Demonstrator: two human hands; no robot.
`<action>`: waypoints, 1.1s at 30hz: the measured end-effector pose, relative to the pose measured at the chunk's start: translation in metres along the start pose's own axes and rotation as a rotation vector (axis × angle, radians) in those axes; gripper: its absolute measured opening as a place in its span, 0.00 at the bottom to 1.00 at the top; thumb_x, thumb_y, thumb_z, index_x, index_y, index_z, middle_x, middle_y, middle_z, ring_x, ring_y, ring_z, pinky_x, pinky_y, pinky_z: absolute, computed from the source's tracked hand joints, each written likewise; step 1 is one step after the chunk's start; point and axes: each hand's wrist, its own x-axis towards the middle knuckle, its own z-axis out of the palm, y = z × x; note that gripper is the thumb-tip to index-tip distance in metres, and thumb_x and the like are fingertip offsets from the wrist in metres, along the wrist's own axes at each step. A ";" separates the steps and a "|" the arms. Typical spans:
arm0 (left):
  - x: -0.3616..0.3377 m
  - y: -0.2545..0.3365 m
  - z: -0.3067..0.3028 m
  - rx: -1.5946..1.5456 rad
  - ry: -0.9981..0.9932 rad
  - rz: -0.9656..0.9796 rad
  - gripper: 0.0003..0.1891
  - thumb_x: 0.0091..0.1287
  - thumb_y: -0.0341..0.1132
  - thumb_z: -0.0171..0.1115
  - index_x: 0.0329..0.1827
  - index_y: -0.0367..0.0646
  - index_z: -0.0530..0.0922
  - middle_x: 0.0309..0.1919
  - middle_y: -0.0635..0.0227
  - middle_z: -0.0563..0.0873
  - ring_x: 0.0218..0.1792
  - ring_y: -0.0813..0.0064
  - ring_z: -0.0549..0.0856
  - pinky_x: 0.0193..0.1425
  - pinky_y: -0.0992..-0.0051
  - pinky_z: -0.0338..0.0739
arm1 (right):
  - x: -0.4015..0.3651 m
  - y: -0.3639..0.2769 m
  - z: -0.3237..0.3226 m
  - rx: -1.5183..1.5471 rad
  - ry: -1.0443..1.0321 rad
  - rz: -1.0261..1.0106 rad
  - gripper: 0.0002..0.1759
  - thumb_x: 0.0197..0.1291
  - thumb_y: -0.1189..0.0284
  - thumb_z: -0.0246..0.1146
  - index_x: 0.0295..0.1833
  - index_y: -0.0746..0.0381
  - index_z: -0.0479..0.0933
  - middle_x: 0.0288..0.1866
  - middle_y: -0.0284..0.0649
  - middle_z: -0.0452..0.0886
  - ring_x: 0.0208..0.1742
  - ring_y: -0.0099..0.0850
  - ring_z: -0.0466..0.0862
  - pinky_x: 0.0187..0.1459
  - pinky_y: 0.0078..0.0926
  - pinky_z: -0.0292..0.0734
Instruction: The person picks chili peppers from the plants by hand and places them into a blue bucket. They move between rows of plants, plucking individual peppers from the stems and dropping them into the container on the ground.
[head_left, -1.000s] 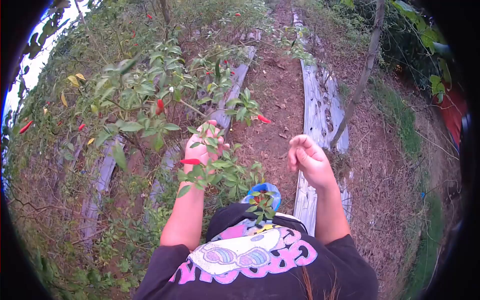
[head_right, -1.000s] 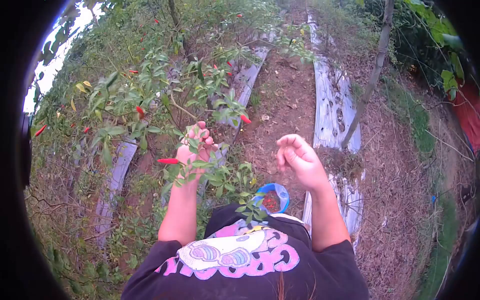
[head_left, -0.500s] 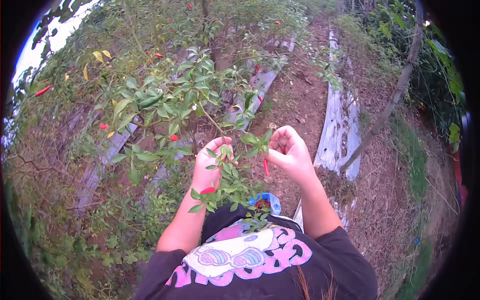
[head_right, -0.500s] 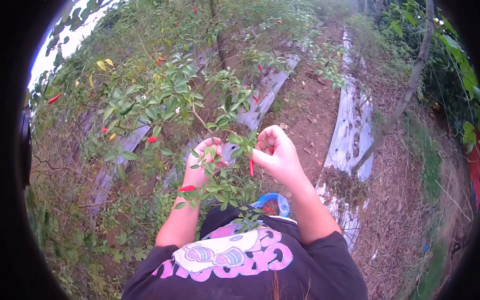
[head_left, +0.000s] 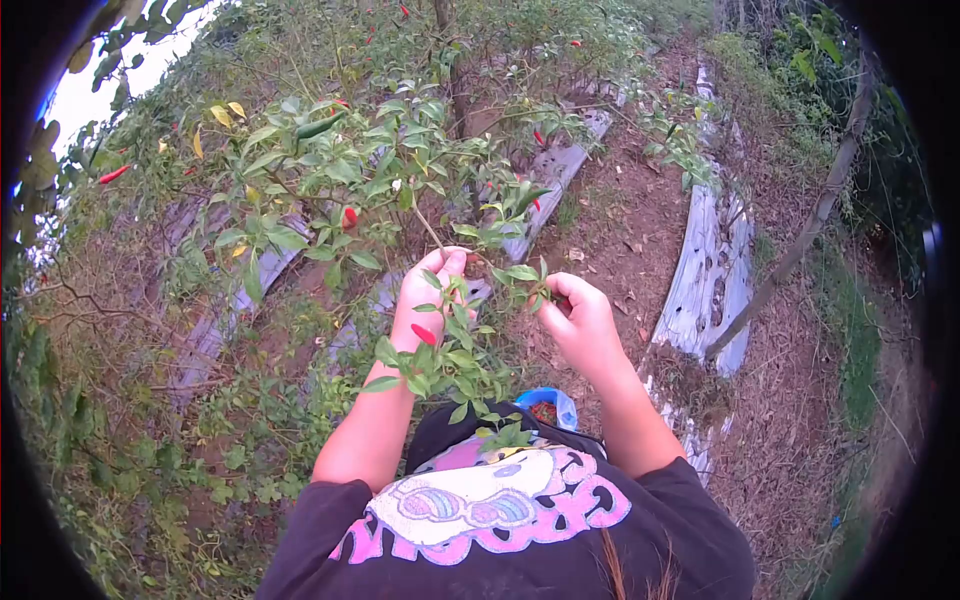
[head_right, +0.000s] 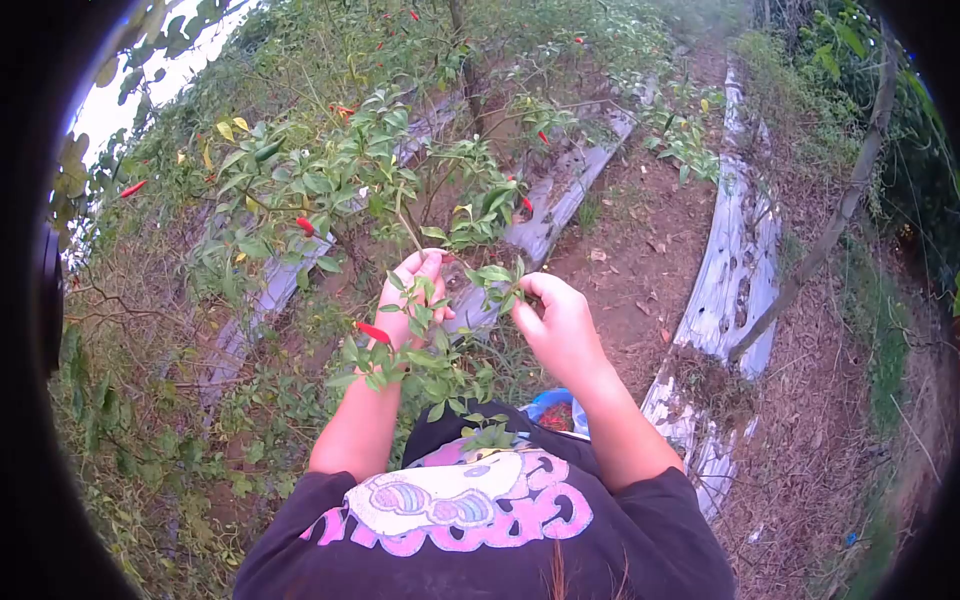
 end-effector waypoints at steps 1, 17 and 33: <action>0.003 -0.001 0.000 -0.038 -0.007 -0.022 0.13 0.69 0.42 0.53 0.44 0.40 0.74 0.15 0.79 0.70 0.14 0.87 0.71 0.21 0.80 0.75 | 0.000 -0.002 -0.002 0.016 -0.046 0.003 0.07 0.54 0.78 0.60 0.39 0.67 0.75 0.29 0.32 0.74 0.27 0.17 0.69 0.30 0.18 0.66; 0.019 -0.004 -0.005 -0.142 0.077 0.048 0.09 0.68 0.39 0.54 0.41 0.43 0.73 0.22 0.79 0.71 0.13 0.88 0.68 0.18 0.83 0.72 | -0.004 0.014 -0.032 0.621 -0.340 -0.013 0.07 0.66 0.71 0.52 0.46 0.62 0.68 0.33 0.33 0.69 0.29 0.18 0.67 0.30 0.14 0.63; 0.020 -0.020 -0.002 0.013 0.210 0.203 0.07 0.67 0.36 0.56 0.37 0.42 0.77 0.22 0.81 0.74 0.20 0.90 0.70 0.23 0.85 0.64 | -0.011 -0.085 0.007 0.089 -0.530 -0.148 0.09 0.56 0.72 0.65 0.39 0.66 0.77 0.25 0.27 0.74 0.24 0.12 0.66 0.26 0.14 0.64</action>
